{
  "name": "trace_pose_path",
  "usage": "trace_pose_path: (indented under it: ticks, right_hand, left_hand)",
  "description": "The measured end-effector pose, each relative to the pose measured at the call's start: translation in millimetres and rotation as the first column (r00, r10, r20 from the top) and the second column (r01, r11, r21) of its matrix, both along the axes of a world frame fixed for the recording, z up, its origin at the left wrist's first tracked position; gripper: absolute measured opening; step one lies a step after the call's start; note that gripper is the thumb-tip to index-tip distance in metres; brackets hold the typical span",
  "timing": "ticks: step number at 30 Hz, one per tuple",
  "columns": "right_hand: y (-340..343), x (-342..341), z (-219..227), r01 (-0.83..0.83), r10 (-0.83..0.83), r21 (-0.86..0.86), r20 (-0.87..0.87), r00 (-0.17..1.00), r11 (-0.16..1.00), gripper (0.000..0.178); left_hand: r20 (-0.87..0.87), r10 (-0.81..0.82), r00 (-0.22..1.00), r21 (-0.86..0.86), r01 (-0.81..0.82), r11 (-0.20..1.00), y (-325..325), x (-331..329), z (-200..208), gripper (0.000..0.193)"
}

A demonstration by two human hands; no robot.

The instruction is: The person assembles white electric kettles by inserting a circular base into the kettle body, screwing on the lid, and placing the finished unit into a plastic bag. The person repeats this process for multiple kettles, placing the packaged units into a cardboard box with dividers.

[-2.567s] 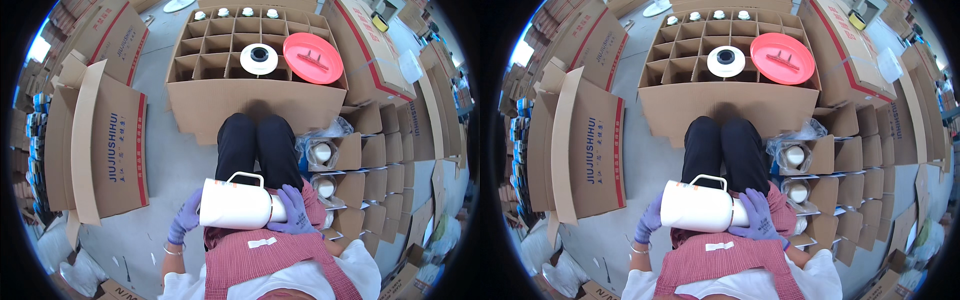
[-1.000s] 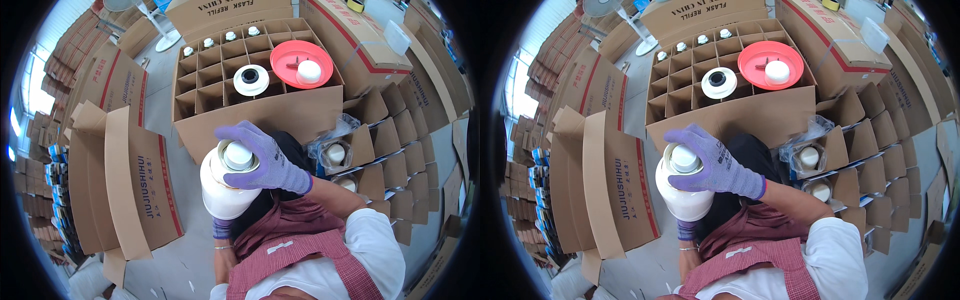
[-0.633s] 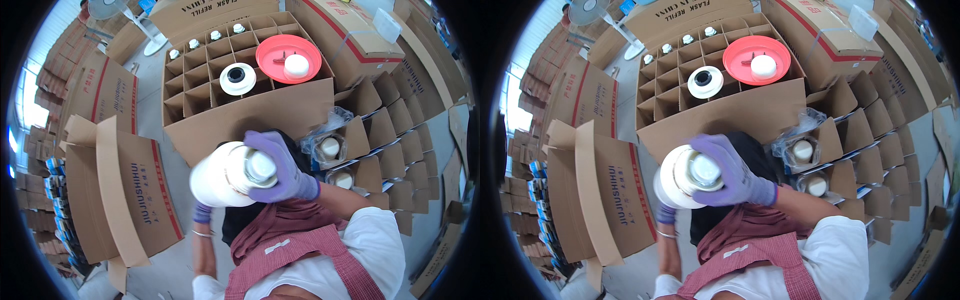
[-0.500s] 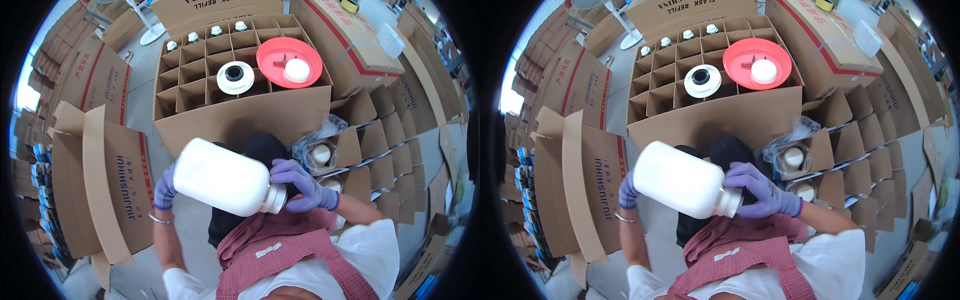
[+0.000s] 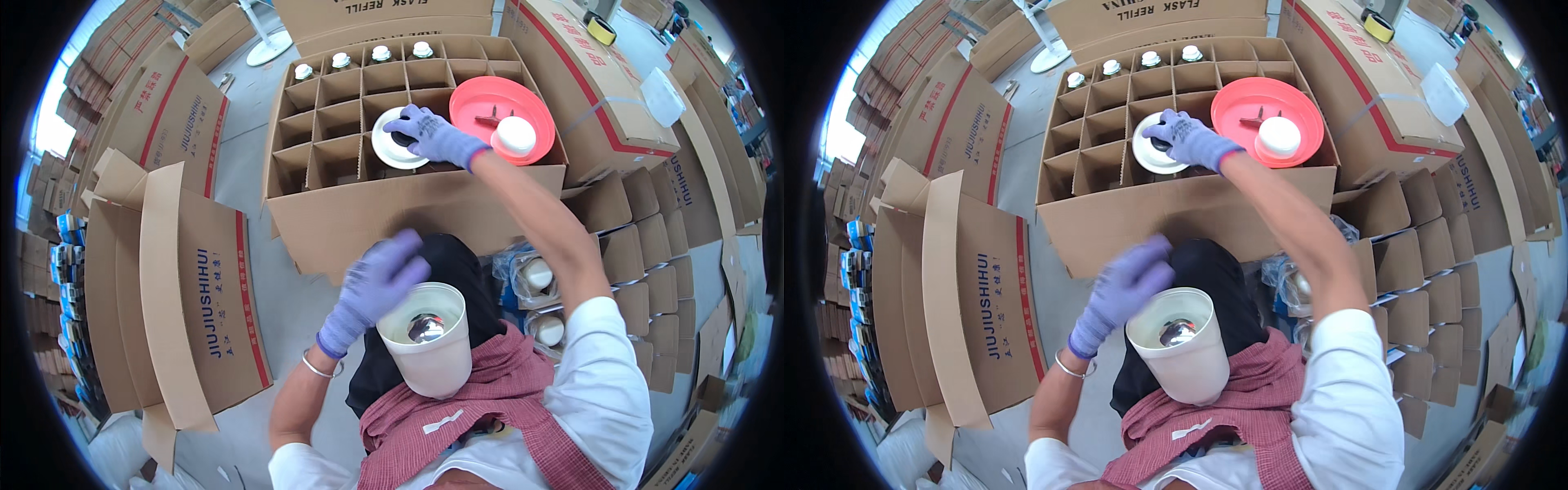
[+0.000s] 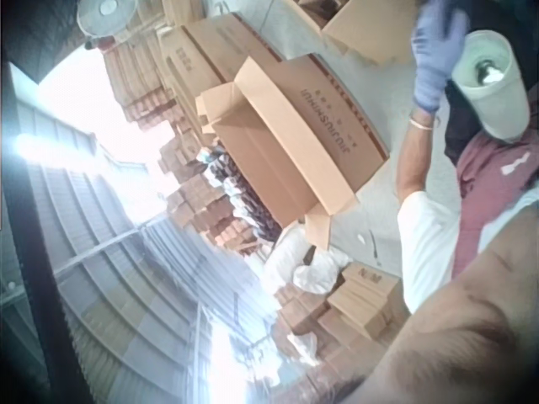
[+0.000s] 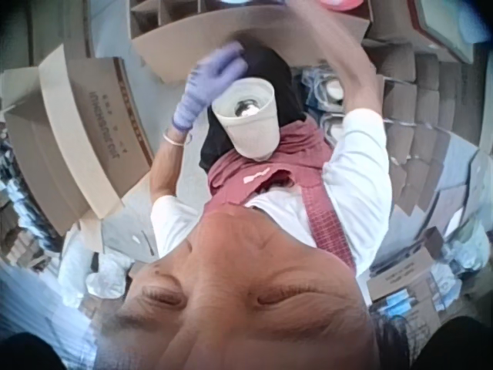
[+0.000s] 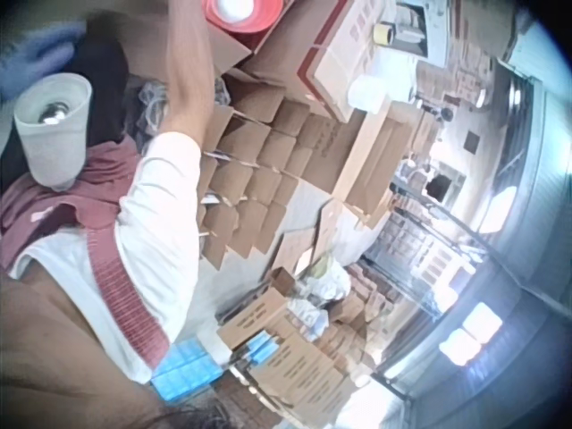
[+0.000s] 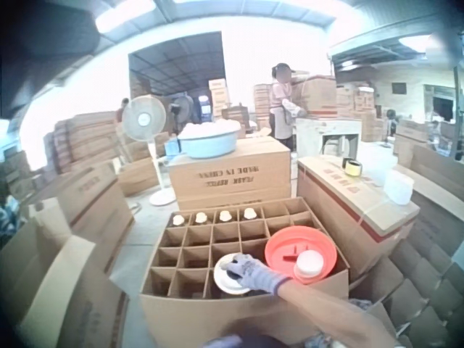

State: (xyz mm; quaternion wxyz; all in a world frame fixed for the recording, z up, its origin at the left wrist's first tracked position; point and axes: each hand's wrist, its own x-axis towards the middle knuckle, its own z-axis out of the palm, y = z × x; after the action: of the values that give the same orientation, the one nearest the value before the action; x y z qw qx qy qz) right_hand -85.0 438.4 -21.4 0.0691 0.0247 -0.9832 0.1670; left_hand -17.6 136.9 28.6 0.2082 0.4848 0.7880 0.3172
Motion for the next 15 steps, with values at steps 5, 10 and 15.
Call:
trace_pose_path:
  ticks: [5, 10, 15]
  right_hand:
    - [-99.7, 77.7, 38.6, -0.322, 0.19, -0.137, -0.573, 0.797, 0.937, 0.061]
    - [-124.9, 131.8, 24.4, -0.178, -0.087, -0.705, -0.322, 0.943, 0.687, 0.037]
    - [-93.7, 174.1, 30.9, 0.392, 0.344, -0.85, 0.507, 0.79, 0.352, 0.034]
  left_hand:
    - [0.886, -0.282, 0.368, 0.453, -0.562, 0.692, 9.4, -27.2, -15.6, 0.059]
    - [-0.03, 0.07, 0.997, 0.675, -0.032, 0.737, 19.9, -11.7, -0.6, 0.074]
    - [-0.227, -0.229, 0.947, 0.547, 0.318, 0.775, -24.1, -10.4, -4.6, 0.066]
